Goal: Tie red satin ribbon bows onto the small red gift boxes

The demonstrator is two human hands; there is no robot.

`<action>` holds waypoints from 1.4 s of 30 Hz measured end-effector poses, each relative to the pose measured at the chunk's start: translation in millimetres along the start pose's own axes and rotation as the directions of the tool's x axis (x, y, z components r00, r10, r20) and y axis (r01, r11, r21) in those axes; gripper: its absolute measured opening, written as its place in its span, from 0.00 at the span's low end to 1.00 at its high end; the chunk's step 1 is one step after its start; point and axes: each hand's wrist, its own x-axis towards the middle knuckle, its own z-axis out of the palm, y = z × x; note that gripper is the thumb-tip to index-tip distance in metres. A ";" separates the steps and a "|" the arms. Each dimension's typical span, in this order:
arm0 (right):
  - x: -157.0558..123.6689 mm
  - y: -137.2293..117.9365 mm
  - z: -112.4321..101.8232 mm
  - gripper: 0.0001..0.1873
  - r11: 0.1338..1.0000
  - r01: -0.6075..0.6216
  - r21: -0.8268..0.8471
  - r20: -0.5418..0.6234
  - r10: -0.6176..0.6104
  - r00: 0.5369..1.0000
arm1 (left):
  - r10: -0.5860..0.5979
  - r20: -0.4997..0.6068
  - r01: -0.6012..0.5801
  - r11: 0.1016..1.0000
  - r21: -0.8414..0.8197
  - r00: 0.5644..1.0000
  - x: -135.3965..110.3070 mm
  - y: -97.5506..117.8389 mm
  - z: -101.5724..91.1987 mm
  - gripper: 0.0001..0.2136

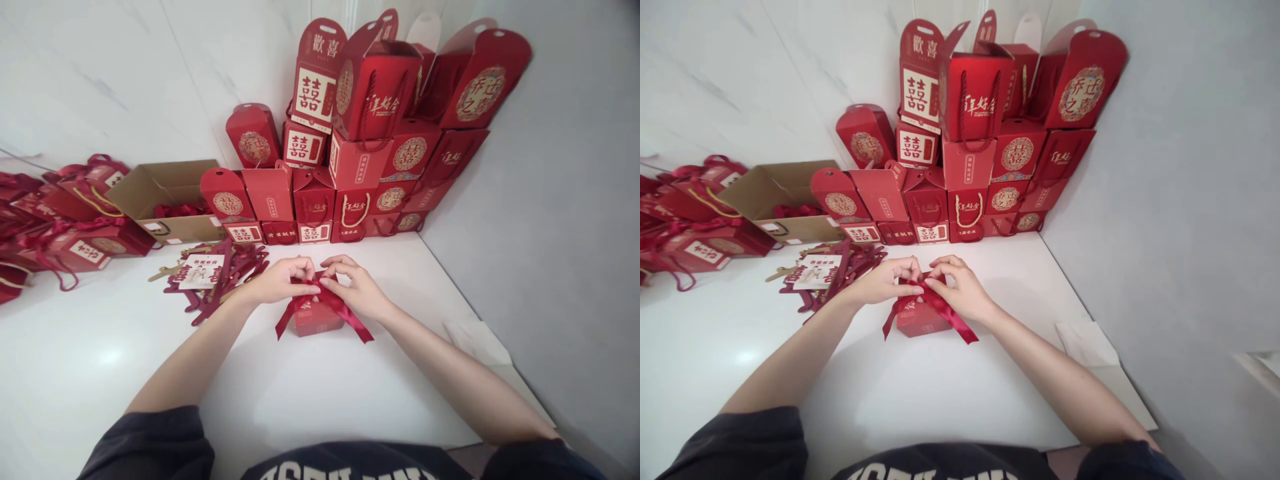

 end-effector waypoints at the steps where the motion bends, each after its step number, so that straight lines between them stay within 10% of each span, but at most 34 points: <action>1: 0.1 0.0 0.4 0.07 0.999 0.010 0.039 -0.013 -0.010 1.000 | -0.008 0.005 0.008 1.000 0.010 1.000 0.0 0.2 -0.6 0.13; 22: -0.9 8.7 1.4 0.06 0.969 0.247 -0.022 0.014 -0.247 0.969 | -0.045 0.145 0.064 0.989 -0.133 0.988 0.3 -1.5 -8.1 0.12; 28: 1.2 10.5 -8.0 0.08 0.889 0.451 -0.075 0.163 -0.436 0.885 | -0.034 0.063 0.036 0.999 -0.028 0.997 0.6 -0.6 -7.2 0.13; 37: 1.7 9.5 -10.9 0.09 0.925 0.378 -0.020 0.175 -0.369 0.913 | 0.017 -0.065 0.000 0.969 0.248 0.998 -8.7 17.6 4.9 0.10; 42: 1.5 8.6 -10.2 0.09 0.925 0.378 -0.024 0.167 -0.369 0.914 | 0.036 -0.293 0.143 0.811 0.567 0.955 -18.9 35.4 32.7 0.11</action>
